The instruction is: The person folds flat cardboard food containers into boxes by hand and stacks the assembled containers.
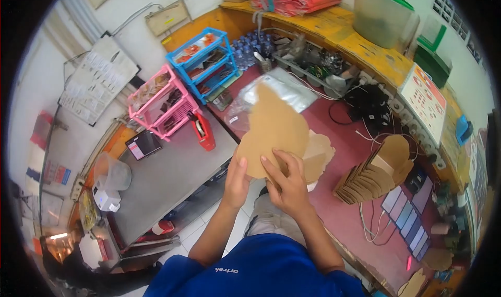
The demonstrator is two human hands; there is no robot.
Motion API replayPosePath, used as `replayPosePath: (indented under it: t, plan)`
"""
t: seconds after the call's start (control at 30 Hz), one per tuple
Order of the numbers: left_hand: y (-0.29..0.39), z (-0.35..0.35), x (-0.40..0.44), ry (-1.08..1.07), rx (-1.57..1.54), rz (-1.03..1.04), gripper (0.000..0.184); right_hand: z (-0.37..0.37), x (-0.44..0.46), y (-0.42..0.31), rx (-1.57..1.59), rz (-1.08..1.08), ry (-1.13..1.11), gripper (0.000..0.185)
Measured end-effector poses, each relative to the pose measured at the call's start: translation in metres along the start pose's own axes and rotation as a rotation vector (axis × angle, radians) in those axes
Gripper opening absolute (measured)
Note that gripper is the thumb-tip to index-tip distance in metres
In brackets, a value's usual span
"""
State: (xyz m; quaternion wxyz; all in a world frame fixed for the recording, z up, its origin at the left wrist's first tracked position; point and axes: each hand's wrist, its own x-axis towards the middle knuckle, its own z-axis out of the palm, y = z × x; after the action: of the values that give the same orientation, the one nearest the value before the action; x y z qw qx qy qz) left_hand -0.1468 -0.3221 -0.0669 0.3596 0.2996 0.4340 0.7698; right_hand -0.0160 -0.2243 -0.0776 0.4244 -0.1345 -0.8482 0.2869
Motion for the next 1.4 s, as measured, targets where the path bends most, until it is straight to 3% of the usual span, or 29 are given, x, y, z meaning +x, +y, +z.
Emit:
replayPosePath:
  t: [0.2,0.3,0.37,0.43,0.5,0.53,0.6,0.63,0.9,0.97,1.1,1.17,1.2,1.27,1.4]
  plan:
    - [-0.005,-0.014,-0.003,0.184,-0.22,-0.153,0.051,-0.007,0.006,-0.007,0.152,0.04,-0.069,0.066]
    - [-0.011,-0.021,-0.011,0.129,-0.07,-0.111,0.051,-0.002,0.002,0.0,0.362,0.164,-0.086,0.056]
    - [-0.013,-0.024,-0.019,0.089,-0.083,-0.136,0.049,0.003,-0.001,0.002,0.639,0.375,-0.105,0.053]
    - [-0.015,-0.027,-0.025,0.05,-0.096,-0.162,0.046,0.007,-0.005,0.005,0.675,0.414,-0.111,0.052]
    - [-0.014,-0.027,-0.027,-0.072,0.329,-0.116,0.043,0.013,-0.006,0.009,0.712,0.451,-0.116,0.051]
    - [-0.013,-0.024,-0.027,-0.073,0.328,-0.121,0.043,0.018,-0.006,0.011,0.831,0.514,-0.081,0.05]
    - [-0.011,-0.01,-0.027,-0.217,0.782,0.018,0.045,0.023,-0.009,0.019,0.946,0.58,-0.044,0.049]
    - [-0.011,-0.002,-0.024,-0.239,0.917,0.187,0.048,0.025,-0.009,0.026,0.995,0.617,-0.026,0.046]
    - [-0.007,0.011,-0.009,-0.353,0.904,0.114,0.045,0.031,-0.026,0.055,1.013,0.732,0.102,0.043]
    - [-0.003,0.012,-0.005,-0.314,0.862,0.094,0.043,0.039,-0.035,0.068,1.092,0.823,0.248,0.043]
    - [-0.002,0.004,0.003,-0.114,0.721,0.012,0.043,0.029,-0.035,0.061,1.204,0.785,0.282,0.04]
    - [0.002,0.009,0.012,-0.034,0.662,0.049,0.044,0.027,-0.036,0.053,0.776,0.544,0.221,0.035]
    - [0.002,0.009,0.014,-0.017,0.663,0.054,0.044,0.02,-0.026,0.043,0.782,0.538,0.205,0.035]
    - [-0.001,0.006,0.012,-0.097,0.502,0.096,0.046,0.008,-0.007,0.021,0.506,0.138,0.001,0.036]
    - [0.0,-0.007,0.003,-0.042,0.524,-0.006,0.045,0.011,0.009,0.027,0.422,0.124,-0.133,0.036]
